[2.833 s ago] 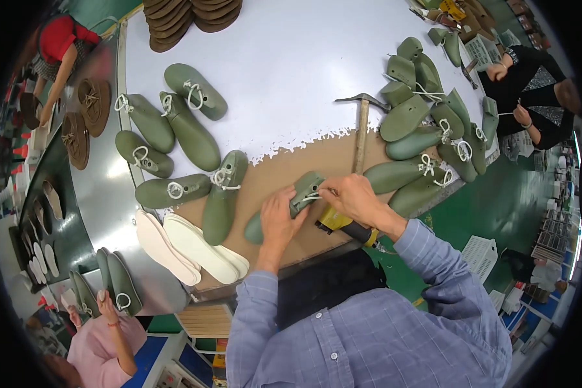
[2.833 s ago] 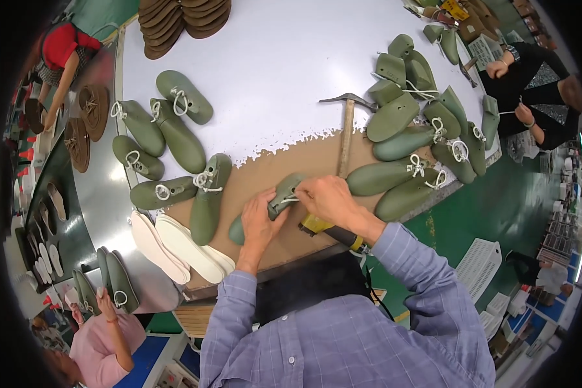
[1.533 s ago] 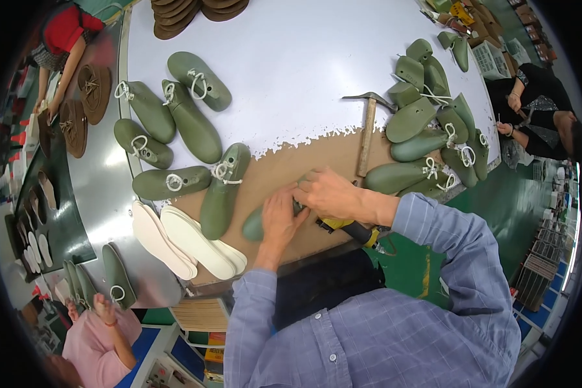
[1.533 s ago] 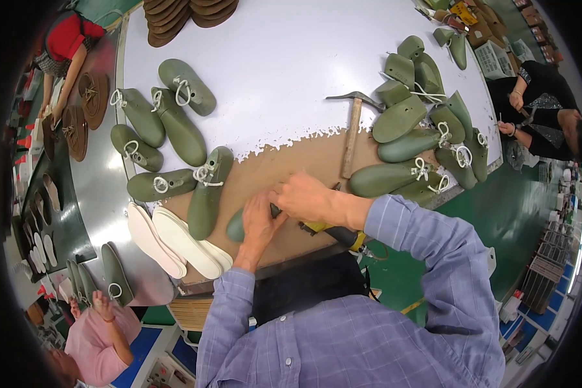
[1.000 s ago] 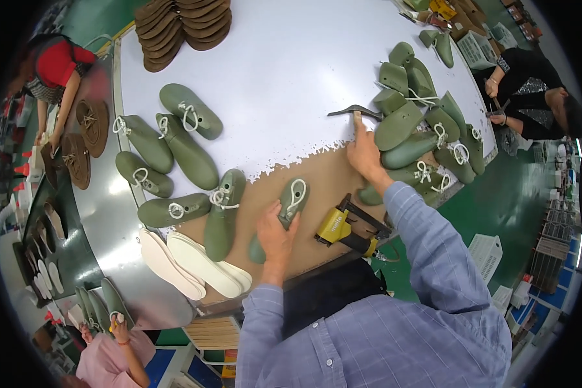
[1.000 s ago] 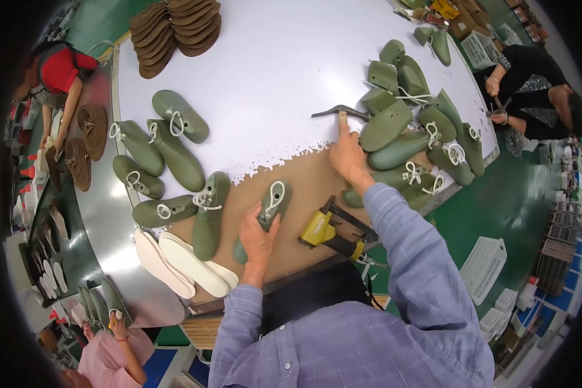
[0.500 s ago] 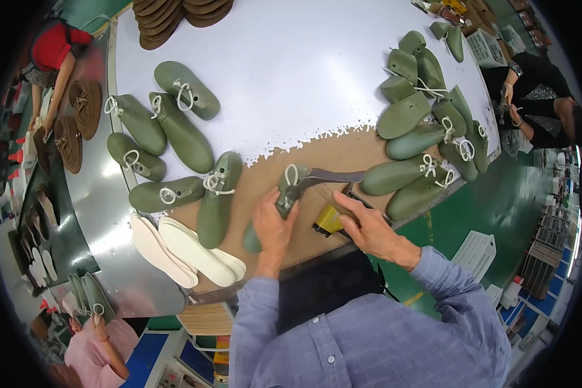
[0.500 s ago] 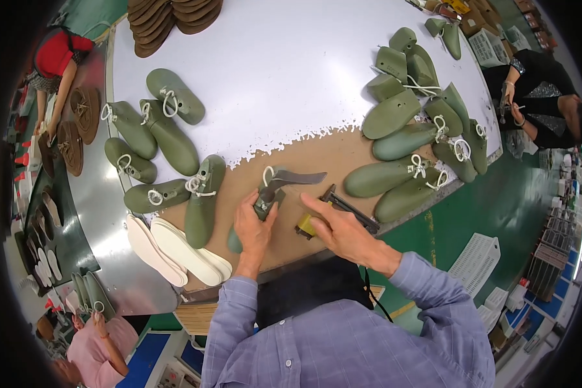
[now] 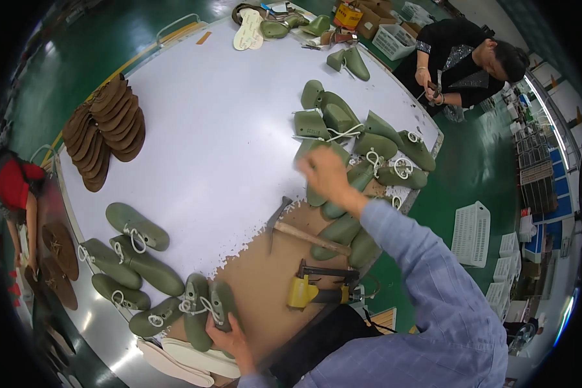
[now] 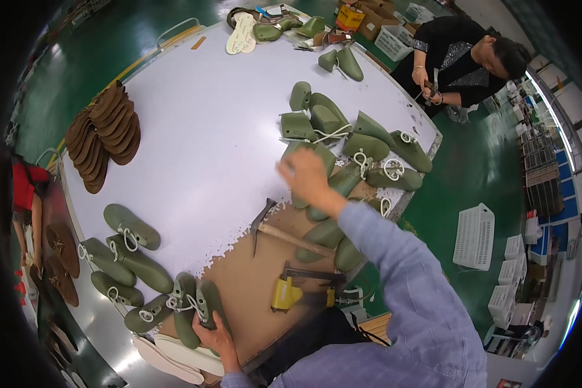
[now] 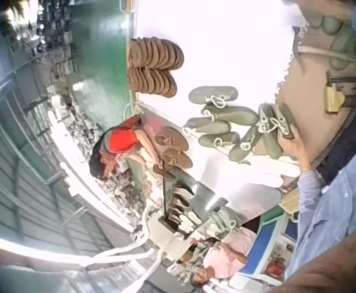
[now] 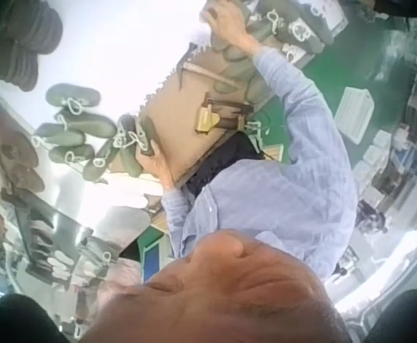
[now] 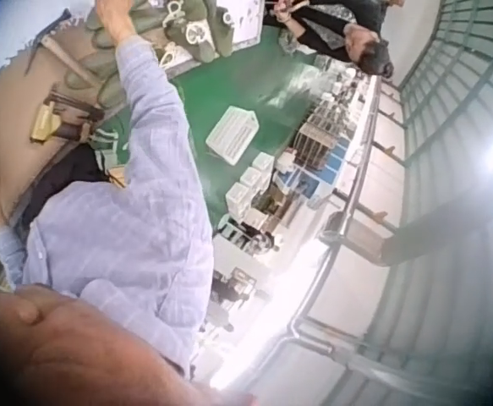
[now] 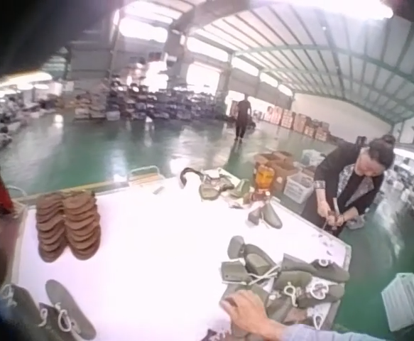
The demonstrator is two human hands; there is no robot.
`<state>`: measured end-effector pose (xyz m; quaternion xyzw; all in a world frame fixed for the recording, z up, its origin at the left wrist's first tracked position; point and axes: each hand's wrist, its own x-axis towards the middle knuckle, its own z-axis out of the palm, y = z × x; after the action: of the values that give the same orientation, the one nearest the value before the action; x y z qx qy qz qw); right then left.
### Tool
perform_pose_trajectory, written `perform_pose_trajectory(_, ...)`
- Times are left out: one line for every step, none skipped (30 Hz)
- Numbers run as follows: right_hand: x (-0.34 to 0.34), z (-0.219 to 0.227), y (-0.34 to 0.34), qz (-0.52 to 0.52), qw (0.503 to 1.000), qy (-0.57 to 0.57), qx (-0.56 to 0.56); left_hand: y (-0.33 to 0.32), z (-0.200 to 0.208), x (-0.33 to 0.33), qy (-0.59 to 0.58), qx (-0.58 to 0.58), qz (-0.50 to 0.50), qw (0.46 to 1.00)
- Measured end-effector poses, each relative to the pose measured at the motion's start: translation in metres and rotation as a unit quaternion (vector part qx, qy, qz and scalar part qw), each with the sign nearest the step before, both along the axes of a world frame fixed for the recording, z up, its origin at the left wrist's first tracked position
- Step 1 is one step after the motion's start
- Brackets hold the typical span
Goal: Assemble shoe components by attaching insoles to lasts using a staple gun and hammer at a factory workbench.
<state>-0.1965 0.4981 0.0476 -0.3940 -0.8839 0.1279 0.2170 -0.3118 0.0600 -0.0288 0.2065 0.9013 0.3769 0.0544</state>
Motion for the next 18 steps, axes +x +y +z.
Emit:
perform_pose_trajectory(-0.01,-0.001,0.033,-0.087,0.996,0.028,0.002,-0.001,0.003,0.0,0.0,-0.003,-0.005,1.0)
perform_pose_trajectory(-0.018,-0.005,0.062,-0.174,0.983,0.055,0.008,-0.003,0.003,0.0,-0.005,-0.008,0.001,1.0)
perform_pose_trajectory(-0.023,-0.009,0.081,-0.215,0.976,-0.014,-0.014,-0.006,0.004,-0.002,-0.009,-0.016,0.011,1.0)
perform_pose_trajectory(-0.022,-0.013,0.095,-0.254,0.963,-0.084,-0.032,-0.005,0.005,-0.003,-0.01,-0.018,0.011,1.0)
perform_pose_trajectory(-0.018,-0.029,0.101,-0.254,0.963,-0.086,-0.032,-0.004,0.007,-0.003,-0.011,-0.015,0.006,1.0)
perform_pose_trajectory(-0.007,-0.051,0.111,-0.246,0.962,-0.108,-0.041,0.0,0.009,-0.001,-0.015,-0.011,0.0,1.0)
perform_pose_trajectory(0.005,-0.071,0.119,-0.237,0.961,-0.131,-0.051,0.005,0.013,-0.001,-0.02,-0.01,-0.002,1.0)
perform_pose_trajectory(0.015,-0.08,0.131,-0.219,0.96,-0.17,-0.028,0.011,0.016,-0.001,-0.018,-0.015,-0.011,1.0)
perform_pose_trajectory(0.006,-0.075,0.125,-0.211,0.962,-0.171,-0.035,0.008,0.018,-0.003,-0.008,-0.031,-0.011,0.999)
perform_pose_trajectory(0.0,-0.066,0.121,-0.2,0.959,-0.178,-0.087,0.003,0.018,-0.005,-0.007,-0.038,-0.005,0.999)
perform_pose_trajectory(0.0,-0.053,0.12,-0.195,0.954,-0.186,-0.134,0.001,0.017,-0.006,0.006,-0.05,-0.005,0.999)
perform_pose_trajectory(0.005,-0.043,0.131,-0.189,0.931,-0.25,-0.187,0.003,0.015,-0.006,0.018,-0.057,-0.008,0.998)
perform_pose_trajectory(0.013,-0.031,0.141,-0.193,0.931,-0.249,-0.182,0.004,0.012,-0.007,0.018,-0.052,-0.01,0.998)
perform_pose_trajectory(0.016,-0.016,0.146,-0.149,0.933,-0.24,-0.22,0.002,0.01,-0.007,0.014,-0.05,0.0,0.999)
perform_pose_trajectory(0.019,0.001,0.149,-0.106,0.932,-0.231,-0.257,0.001,0.009,-0.006,0.011,-0.047,0.009,0.999)
perform_pose_trajectory(0.021,0.019,0.153,-0.103,0.936,-0.232,-0.243,0.002,0.01,-0.006,0.012,-0.046,0.009,0.999)
perform_pose_trajectory(0.025,0.028,0.157,-0.105,0.937,-0.231,-0.24,0.004,0.012,-0.006,0.031,-0.048,-0.002,0.998)
perform_pose_trajectory(0.028,0.037,0.159,-0.123,0.95,-0.19,-0.214,0.005,0.013,-0.006,0.051,-0.05,-0.014,0.997)
